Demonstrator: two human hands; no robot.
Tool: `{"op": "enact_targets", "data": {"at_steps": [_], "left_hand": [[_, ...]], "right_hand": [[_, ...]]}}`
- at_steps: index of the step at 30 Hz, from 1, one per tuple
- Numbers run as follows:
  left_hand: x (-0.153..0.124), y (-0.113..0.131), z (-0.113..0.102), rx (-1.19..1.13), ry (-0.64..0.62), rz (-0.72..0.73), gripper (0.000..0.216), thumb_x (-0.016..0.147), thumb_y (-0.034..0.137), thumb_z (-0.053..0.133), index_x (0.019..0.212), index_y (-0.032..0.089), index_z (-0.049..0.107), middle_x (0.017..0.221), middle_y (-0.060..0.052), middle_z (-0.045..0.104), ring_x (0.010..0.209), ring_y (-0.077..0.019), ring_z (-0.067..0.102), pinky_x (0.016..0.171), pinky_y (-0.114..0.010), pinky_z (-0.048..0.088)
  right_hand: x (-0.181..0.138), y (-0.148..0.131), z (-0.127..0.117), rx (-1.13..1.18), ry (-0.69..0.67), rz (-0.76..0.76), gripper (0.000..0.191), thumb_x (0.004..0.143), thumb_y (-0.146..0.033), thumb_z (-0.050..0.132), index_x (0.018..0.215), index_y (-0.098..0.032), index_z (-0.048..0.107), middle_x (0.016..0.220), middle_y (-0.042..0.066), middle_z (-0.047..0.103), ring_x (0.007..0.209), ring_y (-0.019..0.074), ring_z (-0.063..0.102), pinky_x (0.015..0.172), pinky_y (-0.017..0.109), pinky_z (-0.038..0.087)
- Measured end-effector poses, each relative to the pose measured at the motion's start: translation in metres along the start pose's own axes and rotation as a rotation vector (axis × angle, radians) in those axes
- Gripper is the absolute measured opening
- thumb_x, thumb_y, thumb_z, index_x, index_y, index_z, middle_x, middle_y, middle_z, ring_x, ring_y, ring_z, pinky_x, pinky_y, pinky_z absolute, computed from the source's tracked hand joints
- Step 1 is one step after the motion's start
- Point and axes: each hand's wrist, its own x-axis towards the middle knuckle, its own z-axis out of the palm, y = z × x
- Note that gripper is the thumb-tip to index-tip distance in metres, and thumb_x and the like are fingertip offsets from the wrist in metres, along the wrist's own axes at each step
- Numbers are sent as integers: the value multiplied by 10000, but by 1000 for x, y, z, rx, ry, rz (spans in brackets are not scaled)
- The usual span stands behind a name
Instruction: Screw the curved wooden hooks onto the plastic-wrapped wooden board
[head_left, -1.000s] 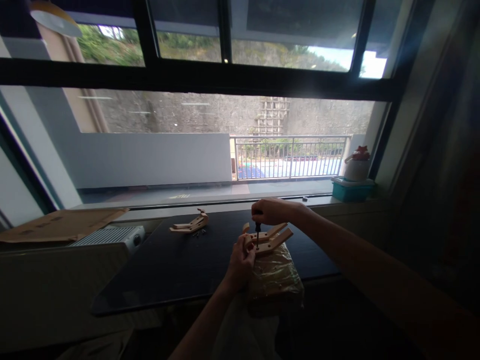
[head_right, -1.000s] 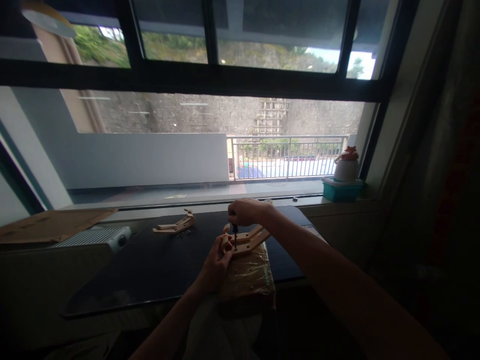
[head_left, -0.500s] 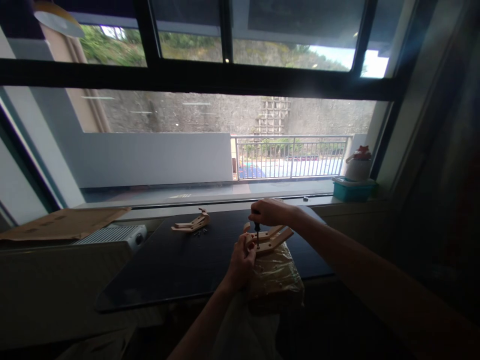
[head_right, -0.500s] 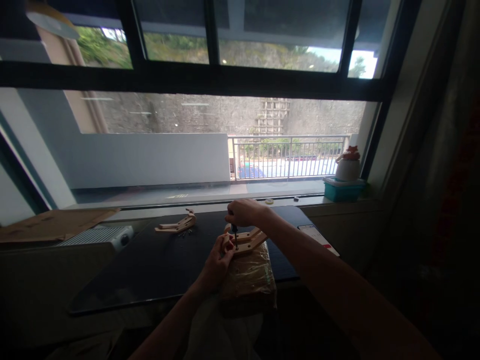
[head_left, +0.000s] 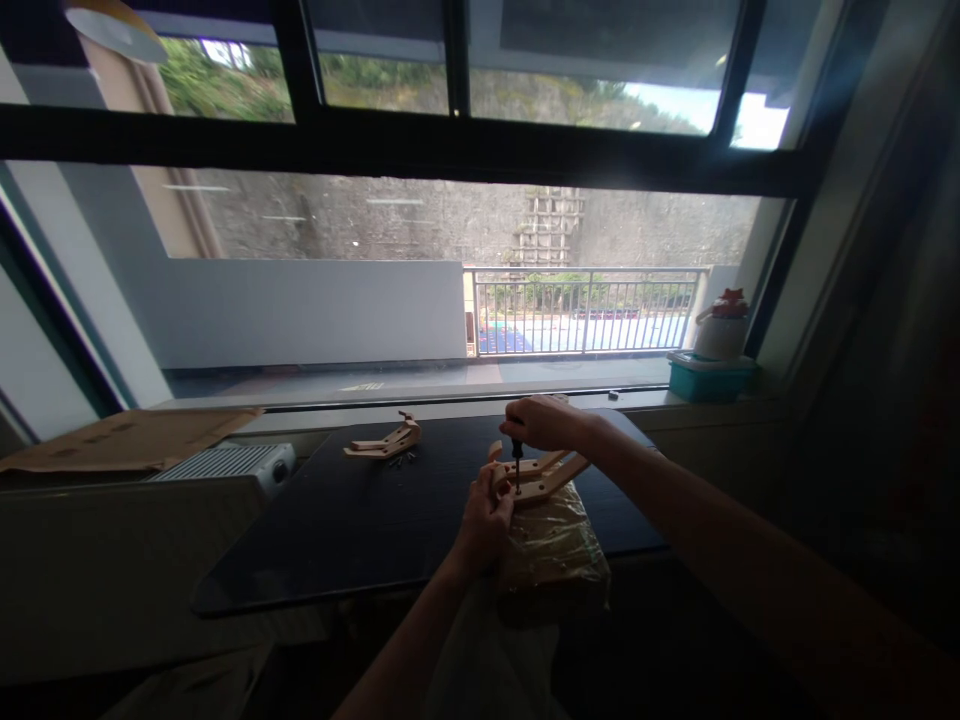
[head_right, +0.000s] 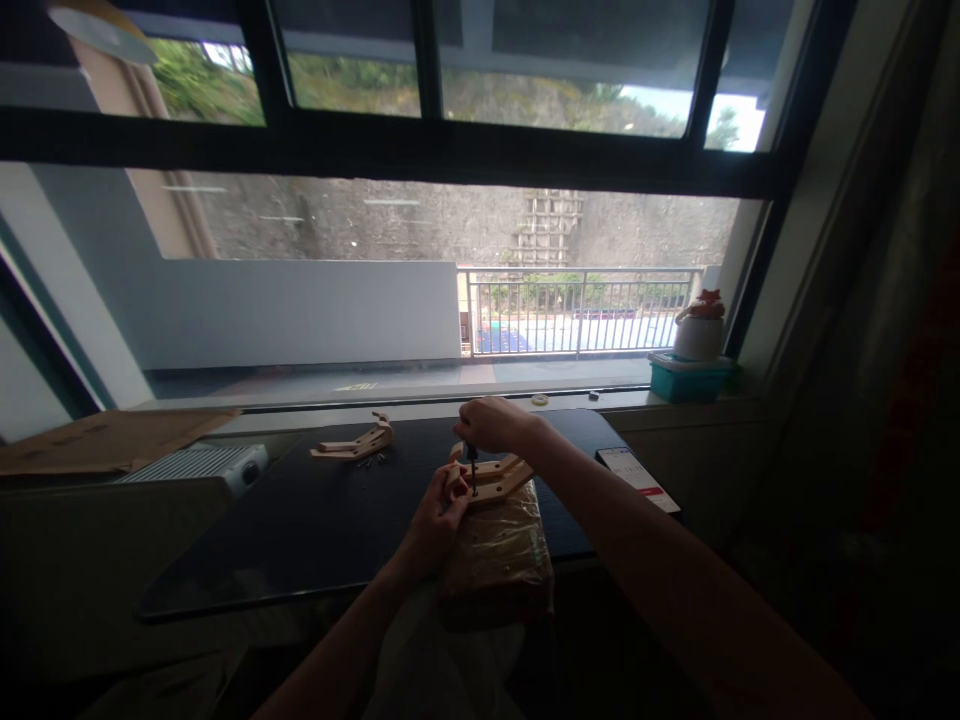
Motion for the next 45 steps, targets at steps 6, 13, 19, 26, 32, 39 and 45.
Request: {"op": "enact_targets", "data": {"at_steps": [6,13,19,26,32,39,45], "left_hand": [[0,0,0,-19,6,34,296,742,195,533,1038,210,536,936,-33,571,879,-171,536,874,-317,393],[-1,5,0,-21,22,3,302,727,181,540,1026,214,551,836,-7,561,806,-154,532,844,-297,407],[-1,5,0,-39,29,-22,297,719,193,550,1016,213,540,847,-9,563,856,-164,539,869,-310,394],[-1,4,-1,-31,17,-7,310,724,202,548,1033,214,539,872,-14,556,848,-162,526,863,-307,393],[-1,6,-1,-48,26,-21,307,714,187,557,1020,217,554,814,-2,557,779,-150,523,829,-297,412],[0,7,-1,-22,17,1,265,731,193,533,996,205,537,882,-23,571,864,-171,542,872,-328,395],[0,1,-1,-19,7,-7,312,743,214,533,1054,215,515,965,-36,570,904,-174,540,887,-334,388]], "right_hand": [[-4,-3,-6,-20,-39,-64,228,855,-325,460,930,-189,627,801,23,647,588,95,487,499,224,272],[-4,-3,10,-6,21,-15,241,879,-329,427,932,-167,597,814,49,642,631,108,508,528,235,276],[-4,-5,2,-26,5,20,295,877,-380,438,918,-145,613,814,66,650,634,124,534,513,233,297],[-3,-4,-2,-16,-18,-14,242,861,-314,435,890,-179,633,826,44,654,640,113,522,525,229,296],[-3,-3,9,-6,-2,12,294,889,-320,383,923,-147,619,859,84,647,668,125,533,562,238,317],[-3,-6,-5,-11,-33,-4,304,853,-383,455,925,-159,647,828,63,663,628,120,531,519,226,311],[-2,-5,-3,-10,-31,-8,241,860,-288,436,905,-177,645,825,50,661,644,119,535,543,226,310]]}}
